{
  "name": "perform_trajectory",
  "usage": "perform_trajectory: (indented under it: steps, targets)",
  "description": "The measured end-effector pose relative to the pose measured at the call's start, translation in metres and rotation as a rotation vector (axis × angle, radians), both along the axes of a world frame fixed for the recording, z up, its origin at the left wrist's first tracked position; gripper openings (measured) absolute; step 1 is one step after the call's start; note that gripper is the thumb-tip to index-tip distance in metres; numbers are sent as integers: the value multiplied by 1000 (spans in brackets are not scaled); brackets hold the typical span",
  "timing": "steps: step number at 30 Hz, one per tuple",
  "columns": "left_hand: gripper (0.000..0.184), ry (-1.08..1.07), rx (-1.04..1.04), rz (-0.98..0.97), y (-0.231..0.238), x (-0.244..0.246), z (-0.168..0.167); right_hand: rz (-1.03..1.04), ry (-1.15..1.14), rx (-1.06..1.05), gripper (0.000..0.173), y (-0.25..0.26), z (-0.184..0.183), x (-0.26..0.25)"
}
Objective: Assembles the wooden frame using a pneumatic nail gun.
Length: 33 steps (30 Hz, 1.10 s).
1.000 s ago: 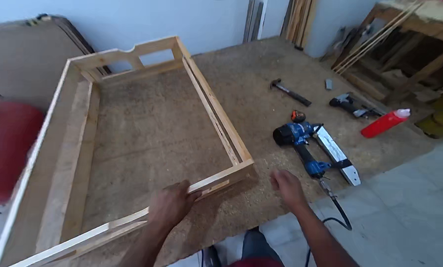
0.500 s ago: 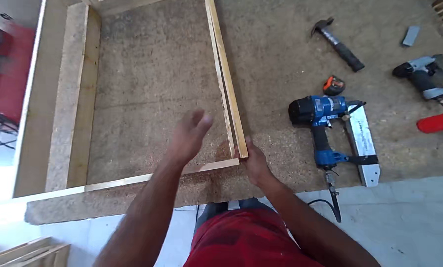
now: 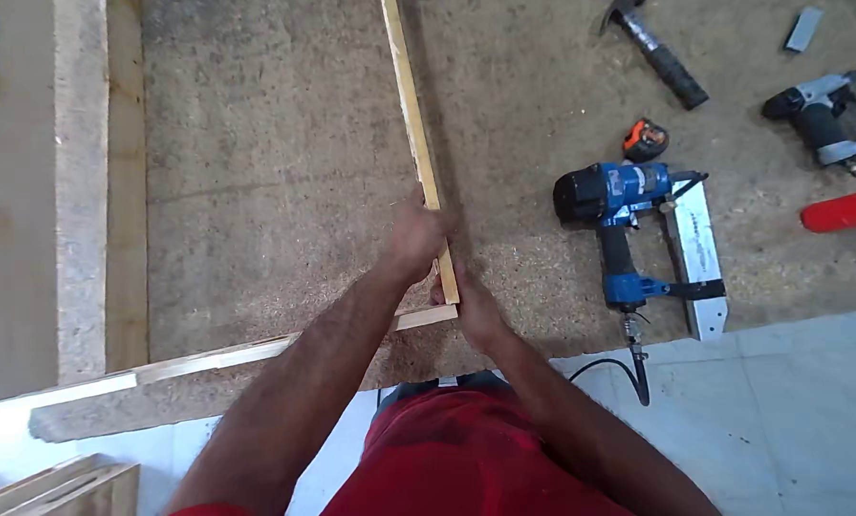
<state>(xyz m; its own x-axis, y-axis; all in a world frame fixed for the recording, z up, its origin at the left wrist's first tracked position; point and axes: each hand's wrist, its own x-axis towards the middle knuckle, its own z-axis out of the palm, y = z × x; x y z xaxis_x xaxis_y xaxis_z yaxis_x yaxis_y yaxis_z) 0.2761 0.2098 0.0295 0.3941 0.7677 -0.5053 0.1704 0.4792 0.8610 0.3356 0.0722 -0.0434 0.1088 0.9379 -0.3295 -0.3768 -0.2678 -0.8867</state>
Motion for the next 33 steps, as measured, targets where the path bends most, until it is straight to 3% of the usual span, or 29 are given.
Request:
perform_trajectory:
  steps: [4,6,8,10,12,14,16,18,25,29,33]
  targets:
    - [54,42,-29,-36,3,-8,-2,130,14,-5,45,-11,-7,12]
    - [54,53,-32,-35,5,-8,-3,81,-38,13,43,-13,-7,13]
    - [53,64,-31,-31,5,-7,-4,-52,-335,-20,45,-14,-6,27]
    - [52,63,-27,-38,5,-5,-2,-187,-821,-159,51,-16,-2,68]
    - [51,59,-12,-39,4,-4,-2,-283,-1228,-391,69,-16,-3,129]
    - [51,62,-3,-42,5,-4,-2,-365,-1373,-641,96,-11,-16,187]
    - [52,69,3,-54,5,-4,-2,-316,-1330,-862,110,-7,-33,227]
    - [52,79,10,-59,6,-2,-4,-257,-1269,-933,108,-2,-48,251]
    - [53,92,3,-66,6,-3,-6,-263,-1170,-906,97,6,-74,279]
    - [50,99,14,-92,5,-4,-4,-108,-1265,-856,68,-23,-29,266]
    - [48,99,15,-101,4,-5,-3,142,-1233,-739,53,-102,27,225]
